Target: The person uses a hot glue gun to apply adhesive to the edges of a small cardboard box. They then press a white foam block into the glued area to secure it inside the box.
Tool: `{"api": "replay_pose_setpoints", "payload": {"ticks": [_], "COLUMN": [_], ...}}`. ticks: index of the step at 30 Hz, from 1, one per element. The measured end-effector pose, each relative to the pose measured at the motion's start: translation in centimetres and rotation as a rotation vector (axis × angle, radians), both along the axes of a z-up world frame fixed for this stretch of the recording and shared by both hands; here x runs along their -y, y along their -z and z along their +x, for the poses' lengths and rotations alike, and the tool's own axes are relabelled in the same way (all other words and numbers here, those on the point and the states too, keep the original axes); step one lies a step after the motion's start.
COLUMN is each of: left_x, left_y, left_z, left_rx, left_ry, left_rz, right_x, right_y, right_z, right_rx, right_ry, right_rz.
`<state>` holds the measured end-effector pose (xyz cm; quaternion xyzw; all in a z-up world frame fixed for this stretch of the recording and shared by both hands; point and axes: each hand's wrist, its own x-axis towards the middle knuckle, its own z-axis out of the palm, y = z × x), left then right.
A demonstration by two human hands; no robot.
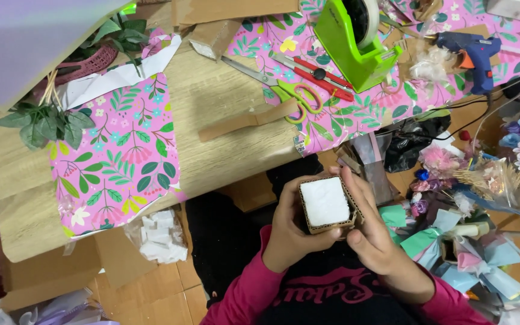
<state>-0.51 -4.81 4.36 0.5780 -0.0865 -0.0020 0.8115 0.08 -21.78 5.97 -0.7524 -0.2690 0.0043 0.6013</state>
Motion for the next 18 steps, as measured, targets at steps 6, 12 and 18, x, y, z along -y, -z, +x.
{"api": "replay_pose_setpoints", "payload": {"ticks": [6,12,18], "left_x": [0.2,0.1,0.6], "left_y": [-0.1,0.1,0.9], "left_z": [-0.2,0.1,1.2], "left_rx": [0.122,0.252,0.395], "left_ry": [-0.046,-0.004,-0.022], "left_rz": [-0.006,-0.068,-0.167], "right_x": [1.2,2.3,2.6], "right_y": [-0.4,0.8,3.0], "right_z": [0.3,-0.5,-0.3], "right_rx": [0.106,-0.105,-0.062], "right_ry": [-0.076,-0.148,0.030], "right_rz": [-0.060,0.178,0.242]}}
